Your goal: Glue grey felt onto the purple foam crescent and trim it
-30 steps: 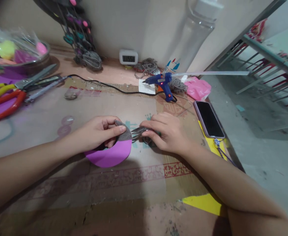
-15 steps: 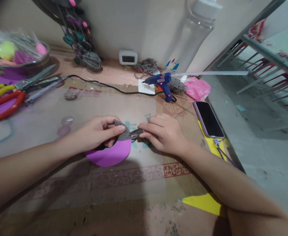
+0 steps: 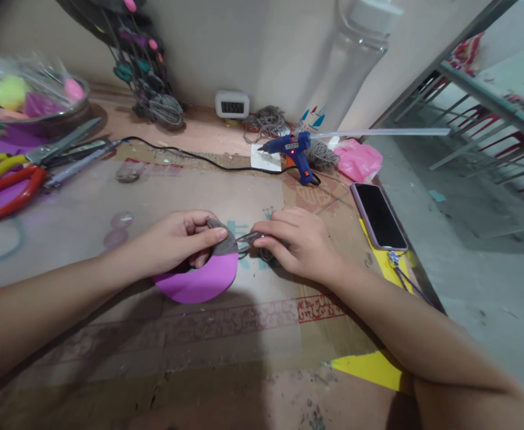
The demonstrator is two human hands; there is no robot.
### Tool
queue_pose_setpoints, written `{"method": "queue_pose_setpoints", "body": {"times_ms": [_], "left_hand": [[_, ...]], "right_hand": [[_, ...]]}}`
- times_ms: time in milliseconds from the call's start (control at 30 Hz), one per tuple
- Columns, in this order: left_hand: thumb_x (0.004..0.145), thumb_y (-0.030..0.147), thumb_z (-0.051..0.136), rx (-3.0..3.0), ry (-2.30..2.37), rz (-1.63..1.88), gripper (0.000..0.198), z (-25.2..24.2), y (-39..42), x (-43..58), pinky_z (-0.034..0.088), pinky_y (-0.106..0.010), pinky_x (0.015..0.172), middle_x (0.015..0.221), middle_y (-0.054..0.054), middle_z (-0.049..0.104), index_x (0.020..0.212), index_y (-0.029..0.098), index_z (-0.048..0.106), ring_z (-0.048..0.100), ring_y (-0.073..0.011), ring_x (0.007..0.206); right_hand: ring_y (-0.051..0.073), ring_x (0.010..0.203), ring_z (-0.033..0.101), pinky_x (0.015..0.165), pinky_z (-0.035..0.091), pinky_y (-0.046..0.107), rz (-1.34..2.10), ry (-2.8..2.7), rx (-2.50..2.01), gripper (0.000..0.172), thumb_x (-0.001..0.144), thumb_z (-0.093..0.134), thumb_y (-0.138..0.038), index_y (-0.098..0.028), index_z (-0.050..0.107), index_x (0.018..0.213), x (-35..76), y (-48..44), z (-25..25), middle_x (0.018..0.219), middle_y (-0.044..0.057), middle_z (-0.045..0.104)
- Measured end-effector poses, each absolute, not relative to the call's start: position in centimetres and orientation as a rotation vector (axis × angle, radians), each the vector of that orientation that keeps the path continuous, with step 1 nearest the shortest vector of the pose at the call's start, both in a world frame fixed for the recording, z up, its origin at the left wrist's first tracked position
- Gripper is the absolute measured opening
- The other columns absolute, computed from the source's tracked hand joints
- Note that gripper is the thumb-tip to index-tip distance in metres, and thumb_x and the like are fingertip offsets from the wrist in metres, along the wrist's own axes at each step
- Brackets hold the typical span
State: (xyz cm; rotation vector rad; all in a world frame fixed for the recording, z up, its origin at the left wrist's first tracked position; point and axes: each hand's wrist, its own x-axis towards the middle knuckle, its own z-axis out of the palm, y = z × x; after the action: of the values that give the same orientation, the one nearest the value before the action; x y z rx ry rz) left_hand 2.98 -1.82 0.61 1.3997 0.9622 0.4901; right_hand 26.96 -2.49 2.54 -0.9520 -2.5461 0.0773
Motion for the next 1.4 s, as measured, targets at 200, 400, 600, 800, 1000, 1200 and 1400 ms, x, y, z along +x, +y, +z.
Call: {"method": "queue_pose_setpoints", "body": {"times_ms": [200, 400, 600, 800, 1000, 1200, 1400], "left_hand": [[0.089, 0.041, 0.053, 1.4, 0.947, 0.511, 0.024, 0.4, -1.8, 2.9, 0.033, -0.017, 0.042, 0.045, 0.006, 0.052, 0.084, 0.018, 0.057, 0.045, -0.0072, 0.041], [0.088, 0.042, 0.053, 1.441, 0.994, 0.497, 0.025, 0.7, -2.0, 3.0, 0.031, -0.017, 0.041, 0.046, 0.005, 0.054, 0.083, 0.017, 0.057, 0.046, -0.0075, 0.041], [0.089, 0.04, 0.053, 1.428, 0.979, 0.499, 0.024, 0.8, -1.9, 3.0, 0.03, -0.016, 0.04, 0.046, 0.006, 0.053, 0.082, 0.017, 0.056, 0.045, -0.0066, 0.04], [0.089, 0.04, 0.053, 1.431, 0.966, 0.502, 0.025, 0.5, -1.9, 3.0, 0.031, -0.016, 0.04, 0.046, 0.006, 0.053, 0.081, 0.017, 0.056, 0.045, -0.0061, 0.04], [0.089, 0.039, 0.053, 1.43, 0.976, 0.506, 0.023, 0.6, -1.9, 3.1, 0.03, -0.016, 0.039, 0.045, 0.006, 0.053, 0.083, 0.017, 0.057, 0.044, -0.0061, 0.039], [0.088, 0.042, 0.055, 1.392, 0.964, 0.519, 0.025, 0.6, -1.9, 3.0, 0.032, -0.017, 0.041, 0.045, 0.006, 0.052, 0.084, 0.017, 0.058, 0.045, -0.0069, 0.04], [0.09, 0.048, 0.05, 1.347, 0.918, 0.541, 0.034, 0.2, -1.8, 3.1, 0.029, -0.017, 0.04, 0.043, 0.005, 0.052, 0.075, 0.017, 0.053, 0.041, -0.0061, 0.038]], "right_hand": [[0.016, 0.066, 0.054, 0.062, 0.038, 0.028, 0.162, -2.49, -0.966, 0.03, 0.095, 0.048, -0.035, -0.012, 0.069, 0.094, 27.0, -2.4, 2.3, 0.07, 0.006, 0.063], [0.016, 0.066, 0.054, 0.062, 0.038, 0.029, 0.082, -2.557, -0.96, 0.031, 0.095, 0.049, -0.036, -0.013, 0.07, 0.096, 27.0, -2.5, 2.3, 0.072, 0.007, 0.065], [0.017, 0.065, 0.052, 0.061, 0.036, 0.029, 0.031, -2.601, -0.937, 0.032, 0.095, 0.048, -0.036, -0.013, 0.07, 0.097, 26.9, -2.4, 2.4, 0.069, 0.006, 0.062], [0.016, 0.065, 0.053, 0.06, 0.035, 0.029, 0.044, -2.603, -0.928, 0.031, 0.095, 0.049, -0.034, -0.013, 0.07, 0.097, 26.9, -2.3, 2.2, 0.069, 0.006, 0.062], [0.016, 0.064, 0.053, 0.061, 0.037, 0.028, 0.157, -2.483, -0.993, 0.031, 0.096, 0.047, -0.037, -0.015, 0.069, 0.095, 26.9, -2.5, 2.3, 0.068, 0.004, 0.061], [0.018, 0.08, 0.062, 0.07, 0.046, 0.029, 0.182, -2.159, -1.197, 0.027, 0.093, 0.051, -0.037, -0.017, 0.067, 0.102, 27.3, -1.8, 1.3, 0.085, 0.006, 0.068], [0.021, 0.088, 0.063, 0.077, 0.048, 0.034, 0.209, -2.097, -1.262, 0.026, 0.092, 0.052, -0.034, -0.02, 0.066, 0.108, 27.5, -0.2, -0.3, 0.094, 0.007, 0.068]]}}
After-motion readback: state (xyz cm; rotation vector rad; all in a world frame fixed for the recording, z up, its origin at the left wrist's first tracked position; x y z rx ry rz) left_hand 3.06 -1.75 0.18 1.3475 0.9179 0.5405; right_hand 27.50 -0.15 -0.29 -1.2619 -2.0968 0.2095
